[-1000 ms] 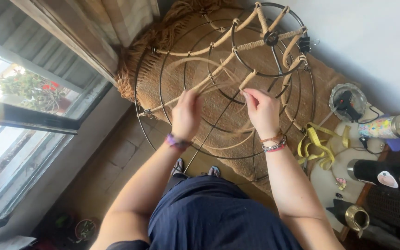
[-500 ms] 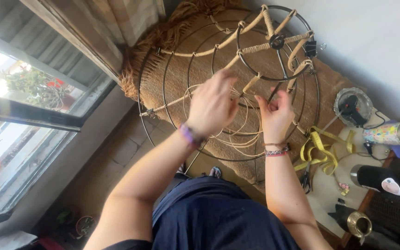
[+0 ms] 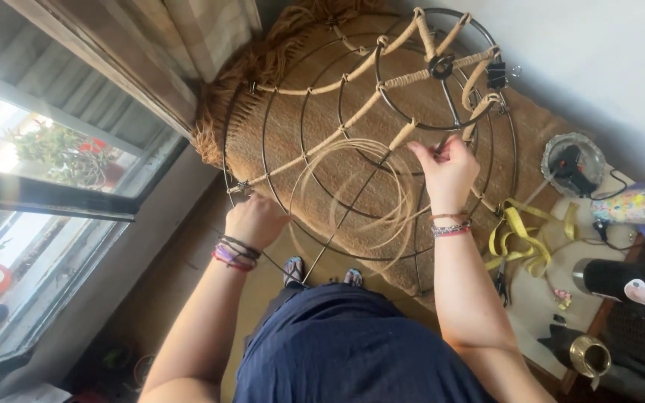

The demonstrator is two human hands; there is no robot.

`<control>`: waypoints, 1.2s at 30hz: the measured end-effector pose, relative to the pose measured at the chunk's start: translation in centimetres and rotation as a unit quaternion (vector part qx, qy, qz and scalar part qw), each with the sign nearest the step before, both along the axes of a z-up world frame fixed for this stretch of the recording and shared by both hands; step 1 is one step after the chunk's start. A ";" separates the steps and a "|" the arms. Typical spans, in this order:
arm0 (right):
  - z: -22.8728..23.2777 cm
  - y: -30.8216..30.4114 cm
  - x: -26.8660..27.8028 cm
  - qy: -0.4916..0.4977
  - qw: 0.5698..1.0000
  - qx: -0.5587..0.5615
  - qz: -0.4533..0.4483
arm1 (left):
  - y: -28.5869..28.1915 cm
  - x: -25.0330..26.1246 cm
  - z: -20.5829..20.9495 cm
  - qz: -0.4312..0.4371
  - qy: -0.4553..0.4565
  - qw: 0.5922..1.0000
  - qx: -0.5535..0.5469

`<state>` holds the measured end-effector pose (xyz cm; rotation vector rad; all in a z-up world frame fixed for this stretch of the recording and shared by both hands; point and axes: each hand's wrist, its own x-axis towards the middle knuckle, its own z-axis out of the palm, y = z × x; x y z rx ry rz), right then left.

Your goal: Weaving cord around a metal furniture frame to create a decorative or functional surface.

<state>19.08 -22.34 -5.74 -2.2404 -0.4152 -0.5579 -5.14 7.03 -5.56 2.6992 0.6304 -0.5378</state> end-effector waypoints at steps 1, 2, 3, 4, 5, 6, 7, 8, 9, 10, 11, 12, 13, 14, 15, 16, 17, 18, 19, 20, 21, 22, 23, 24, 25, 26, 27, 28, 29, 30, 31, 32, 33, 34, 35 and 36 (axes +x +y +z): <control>-0.2 0.1 -0.1 0.000 1.000 -0.001 -0.001 | -0.7 1.9 2.4 -0.001 0.000 1.000 -0.001; -0.3 0.2 -0.3 0.001 1.000 -0.005 -0.006 | -1.4 3.7 4.8 -0.069 -0.208 0.976 0.003; -0.4 0.6 -0.3 -0.001 1.000 -0.007 -0.010 | -1.9 5.7 7.4 -0.132 -0.407 0.904 0.008; -0.9 0.5 -0.5 -0.002 1.000 -0.006 -0.010 | -3.0 8.6 6.5 -0.133 -0.408 0.903 0.008; -1.3 0.3 -0.6 -0.010 1.000 -0.001 -0.026 | -4.2 11.5 5.6 -0.188 -0.437 0.867 -0.149; -1.8 0.1 -0.7 -0.017 0.999 0.004 -0.042 | -5.5 14.6 4.7 -0.237 -0.452 0.805 -0.302; -1.5 0.4 -0.5 -0.018 0.999 0.002 -0.044 | -5.8 15.8 4.7 -0.239 -0.453 0.804 -0.304; -1.2 0.7 -0.2 -0.039 0.998 -0.017 -0.054 | -6.1 17.1 4.7 -0.258 -0.396 0.798 -0.374; -1.0 1.0 -0.1 -0.057 0.995 -0.035 -0.067 | -6.3 18.4 4.6 -0.278 -0.333 0.785 -0.441; -1.1 1.2 0.4 -0.056 0.995 -0.036 -0.072 | -6.3 18.7 5.0 -0.282 -0.331 0.784 -0.444; -1.3 1.4 0.9 -0.045 0.991 -0.074 -0.100 | -6.3 18.9 5.4 -0.322 -0.316 0.818 -0.357; -1.4 1.6 1.3 -0.034 0.985 -0.112 -0.126 | -6.3 19.1 5.7 -0.360 -0.300 0.842 -0.266; -0.4 1.9 0.8 -0.032 0.985 -0.114 -0.129 | -6.3 19.2 5.1 -0.362 -0.298 0.841 -0.269; 0.7 2.3 0.3 0.012 0.981 -0.136 -0.137 | -6.4 19.2 4.6 -0.364 -0.338 0.849 -0.177; 1.8 2.8 0.1 0.053 0.976 -0.155 -0.143 | -6.3 19.4 4.2 -0.362 -0.377 0.848 -0.081; 2.6 2.2 -0.9 0.052 0.976 -0.155 -0.144 | -6.8 18.3 3.8 -0.363 -0.378 0.848 -0.081; 3.5 1.7 -1.7 -0.019 0.986 -0.142 -0.085 | -7.2 17.4 3.5 -0.311 -0.398 0.863 -0.013; 4.4 1.3 -2.5 -0.091 0.987 -0.129 -0.025 | -7.5 16.6 3.2 -0.257 -0.415 0.871 0.054; 4.5 1.1 -3.8 -0.092 0.987 -0.131 -0.026 | -7.8 14.6 3.3 -0.256 -0.417 0.871 0.053; 4.5 0.8 -5.0 -0.072 0.993 -0.091 -0.006 | -8.0 12.7 3.2 -0.254 -0.409 0.874 0.064; 4.4 0.8 -6.5 -0.050 0.997 -0.049 0.013 | -8.1 10.6 3.3 -0.253 -0.399 0.878 0.075; 6.4 1.5 -8.1 -0.050 0.997 -0.050 0.012 | -8.7 8.8 3.5 -0.254 -0.398 0.878 0.074; 8.2 2.2 -9.4 0.164 0.979 0.057 0.103 | -9.3 7.1 3.6 -0.311 -0.436 0.844 0.041; 10.1 2.9 -10.9 0.366 0.897 0.158 0.191 | -10.0 5.4 3.7 -0.365 -0.470 0.803 0.007; 9.7 3.2 -10.8 0.368 0.896 0.157 0.191 | -9.4 4.7 4.9 -0.363 -0.470 0.804 0.006; 9.4 3.4 -10.7 0.437 0.832 0.272 0.205 | -8.9 4.0 6.1 -0.398 -0.499 0.769 -0.040; 9.0 3.7 -10.5 0.495 0.750 0.381 0.216 | -8.3 3.5 7.3 -0.431 -0.525 0.729 -0.084; 7.9 3.6 -10.3 0.496 0.750 0.381 0.218 | -7.2 3.2 6.8 -0.430 -0.525 0.730 -0.082; 6.8 3.3 -10.1 0.422 0.831 0.308 0.190 | -6.3 2.9 6.3 -0.442 -0.523 0.718 -0.124; 5.7 3.1 -9.9 0.341 0.898 0.231 0.158 | -5.3 2.7 5.8 -0.453 -0.520 0.706 -0.165; 6.0 3.2 -9.8 0.342 0.897 0.229 0.161 | -4.6 2.0 4.9 -0.450 -0.520 0.708 -0.163; 6.3 3.3 -9.7 0.354 0.901 0.206 0.142 | -3.8 1.4 4.0 -0.389 -0.463 0.774 -0.185; 6.6 3.4 -9.7 0.364 0.905 0.186 0.121 | -3.0 0.9 3.1 -0.326 -0.400 0.831 -0.206; 7.5 3.6 -9.7 0.364 0.904 0.186 0.122 | -3.9 1.0 3.1 -0.326 -0.400 0.832 -0.205; 8.5 3.6 -9.7 0.305 0.932 0.132 0.141 | -5.0 1.2 3.1 -0.249 -0.268 0.865 -0.345; 9.4 3.6 -9.7 0.245 0.953 0.077 0.160 | -6.1 1.3 3.2 -0.161 -0.124 0.860 -0.469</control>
